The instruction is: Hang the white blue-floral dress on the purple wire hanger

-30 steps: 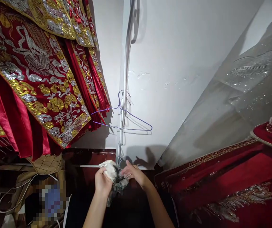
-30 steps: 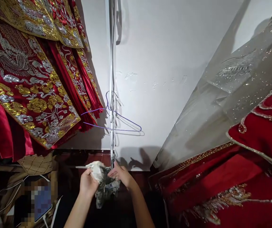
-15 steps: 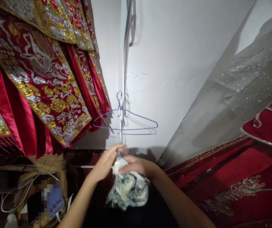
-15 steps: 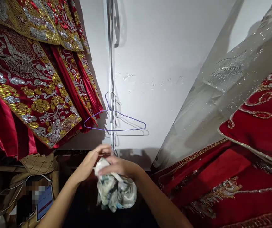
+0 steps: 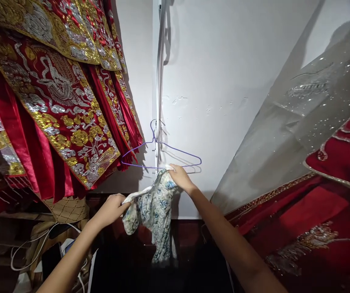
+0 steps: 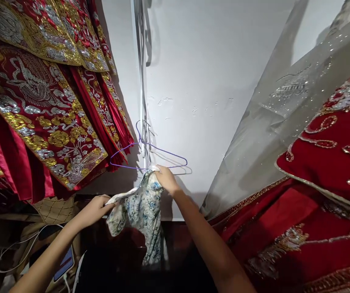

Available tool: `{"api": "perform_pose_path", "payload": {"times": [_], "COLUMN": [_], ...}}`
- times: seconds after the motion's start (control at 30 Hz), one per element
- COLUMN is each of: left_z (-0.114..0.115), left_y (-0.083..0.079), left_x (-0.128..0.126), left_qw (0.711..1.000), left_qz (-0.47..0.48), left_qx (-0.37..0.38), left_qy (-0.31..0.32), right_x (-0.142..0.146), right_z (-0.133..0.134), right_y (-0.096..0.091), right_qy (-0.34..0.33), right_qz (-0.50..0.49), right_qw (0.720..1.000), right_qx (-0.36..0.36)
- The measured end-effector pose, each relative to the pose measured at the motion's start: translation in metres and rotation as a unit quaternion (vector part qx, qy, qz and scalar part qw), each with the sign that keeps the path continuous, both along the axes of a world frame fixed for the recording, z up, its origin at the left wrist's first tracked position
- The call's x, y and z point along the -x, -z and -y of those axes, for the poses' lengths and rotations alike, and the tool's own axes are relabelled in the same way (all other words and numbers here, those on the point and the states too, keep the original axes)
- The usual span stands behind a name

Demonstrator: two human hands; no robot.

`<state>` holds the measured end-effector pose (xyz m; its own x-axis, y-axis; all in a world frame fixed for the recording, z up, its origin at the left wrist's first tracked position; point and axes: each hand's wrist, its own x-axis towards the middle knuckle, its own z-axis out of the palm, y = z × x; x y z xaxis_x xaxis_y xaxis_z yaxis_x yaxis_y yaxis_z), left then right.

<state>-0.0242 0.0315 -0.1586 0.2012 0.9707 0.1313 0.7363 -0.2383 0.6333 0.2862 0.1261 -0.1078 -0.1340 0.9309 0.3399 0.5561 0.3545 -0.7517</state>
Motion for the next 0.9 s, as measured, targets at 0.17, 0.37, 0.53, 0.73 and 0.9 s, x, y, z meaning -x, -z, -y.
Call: {"api": "perform_pose_path", "payload": {"times": [0.17,0.37,0.53,0.73,0.9], "left_z": [-0.018,-0.068,-0.099,-0.101,-0.104], "left_y": [-0.009,-0.053,-0.078,-0.094,-0.108], "left_x": [0.028,0.003,-0.012,0.013,0.028], "left_qw": [0.991,0.968,0.956,0.913,0.865], "left_qz": [-0.003,0.155,0.27,0.389,0.448], "left_qx": [-0.002,-0.165,-0.116,0.119,0.221], "left_qy": [-0.132,-0.11,-0.005,0.04,-0.05], "right_x": [-0.022,-0.024,-0.033,-0.083,-0.107], "right_z": [-0.003,0.003,0.021,-0.004,-0.022], "right_y": [0.0,-0.004,-0.002,-0.025,-0.052], "right_qy": [0.031,-0.037,-0.062,0.065,-0.005], "right_qz": [0.007,-0.01,-0.027,-0.125,-0.036], "right_qw": [0.999,0.999,0.998,0.986,0.999], "right_qx": [-0.014,0.031,0.009,-0.087,-0.021]}}
